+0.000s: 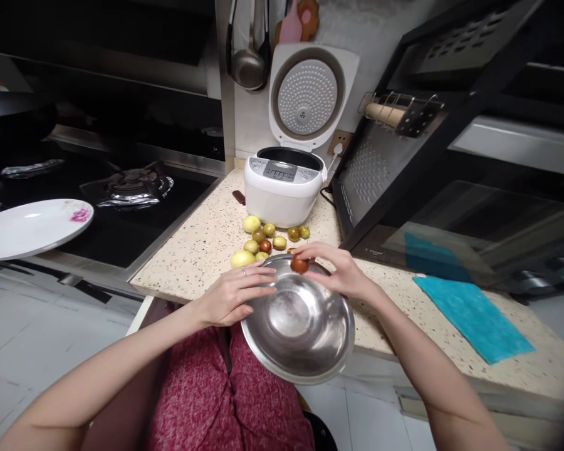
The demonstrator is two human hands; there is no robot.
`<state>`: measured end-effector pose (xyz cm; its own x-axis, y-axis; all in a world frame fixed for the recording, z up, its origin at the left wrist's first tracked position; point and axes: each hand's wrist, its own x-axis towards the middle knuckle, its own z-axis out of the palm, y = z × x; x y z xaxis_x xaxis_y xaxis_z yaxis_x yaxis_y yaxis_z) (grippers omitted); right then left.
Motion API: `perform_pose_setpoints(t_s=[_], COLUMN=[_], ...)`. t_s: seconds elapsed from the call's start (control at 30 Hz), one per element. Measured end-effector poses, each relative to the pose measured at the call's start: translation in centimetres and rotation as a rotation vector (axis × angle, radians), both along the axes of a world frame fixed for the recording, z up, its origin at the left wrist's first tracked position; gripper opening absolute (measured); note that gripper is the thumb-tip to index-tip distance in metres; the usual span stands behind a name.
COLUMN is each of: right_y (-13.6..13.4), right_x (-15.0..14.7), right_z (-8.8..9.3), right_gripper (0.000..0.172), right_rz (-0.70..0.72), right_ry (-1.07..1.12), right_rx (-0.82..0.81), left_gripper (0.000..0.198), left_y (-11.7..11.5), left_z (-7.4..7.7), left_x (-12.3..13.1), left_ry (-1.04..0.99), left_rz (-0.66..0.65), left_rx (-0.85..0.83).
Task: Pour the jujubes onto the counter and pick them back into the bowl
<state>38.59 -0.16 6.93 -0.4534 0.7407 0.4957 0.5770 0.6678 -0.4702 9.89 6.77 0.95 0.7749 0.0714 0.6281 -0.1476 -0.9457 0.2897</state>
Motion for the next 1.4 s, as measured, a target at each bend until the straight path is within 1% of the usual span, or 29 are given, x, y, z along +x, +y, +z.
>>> perform_pose_setpoints(t_s=[0.07, 0.1, 0.2, 0.3, 0.4, 0.6, 0.67, 0.73, 0.8, 0.83, 0.93, 1.0, 1.07, 1.2, 1.3, 1.4], right_y=[-0.5, -0.6, -0.9, -1.0, -1.0, -0.9, -0.8, -0.6, -0.1, 0.2, 1.5, 2.5, 3.5, 4.8, 5.3, 5.5], right_x=[-0.4, -0.5, -0.8, -0.9, -0.9, -0.6, -0.6, -0.5, -0.2, 0.1, 1.2, 2.2, 3.1, 4.0, 4.2, 4.3], right_z=[0.1, 0.2, 0.2, 0.3, 0.3, 0.2, 0.2, 0.2, 0.1, -0.1, -1.3, -2.5, -3.7, -5.8, -6.7, -7.1], right_gripper=[0.02, 0.02, 0.017, 0.015, 0.014, 0.014, 0.014, 0.013, 0.012, 0.012, 0.016, 0.023, 0.029, 0.04, 0.047, 0.049], right_rz=[0.138, 0.165, 0.158, 0.148, 0.153, 0.174, 0.19, 0.187, 0.124, 0.064, -0.186, -0.31, -0.355, -0.41, -0.415, -0.4], right_ry=[-0.127, -0.186, -0.297, -0.343, -0.347, -0.304, -0.253, -0.179, -0.084, -0.033, 0.08, 0.06, -0.016, -0.099, -0.142, -0.166], right_rx=[-0.08, -0.108, -0.162, -0.236, -0.285, -0.307, -0.292, -0.242, -0.152, -0.096, 0.105, 0.203, 0.207, 0.141, 0.094, 0.064], left_gripper=[0.065, 0.065, 0.062, 0.06, 0.061, 0.058, 0.058, 0.059, 0.059, 0.06, 0.061, 0.06, 0.059, 0.059, 0.059, 0.059], left_y=[0.1, 0.1, 0.2, 0.2, 0.2, 0.3, 0.3, 0.2, 0.2, 0.2, 0.2, 0.3, 0.3, 0.3, 0.3, 0.3], left_z=[0.0, 0.0, 0.0, 0.0, -0.2, -0.3, -0.2, -0.2, -0.1, -0.1, -0.1, -0.2, -0.2, -0.2, -0.3, -0.2], left_x=[0.0, 0.0, 0.0, 0.0, 0.1, 0.1, 0.1, 0.0, 0.0, 0.0, 0.0, 0.0, 0.0, 0.0, 0.0, 0.0], left_ry=[0.0, -0.001, -0.004, -0.012, -0.02, -0.036, -0.035, -0.028, -0.022, -0.02, -0.018, -0.021, -0.027, -0.032, -0.035, -0.042], left_rz=[0.001, 0.001, -0.001, 0.001, 0.007, -0.016, -0.019, -0.02, -0.016, -0.014, -0.013, -0.014, -0.008, 0.0, 0.003, 0.004], left_rx=[-0.002, -0.003, -0.011, -0.018, -0.017, -0.045, -0.052, -0.04, -0.027, -0.023, -0.015, -0.005, 0.004, 0.012, 0.012, 0.011])
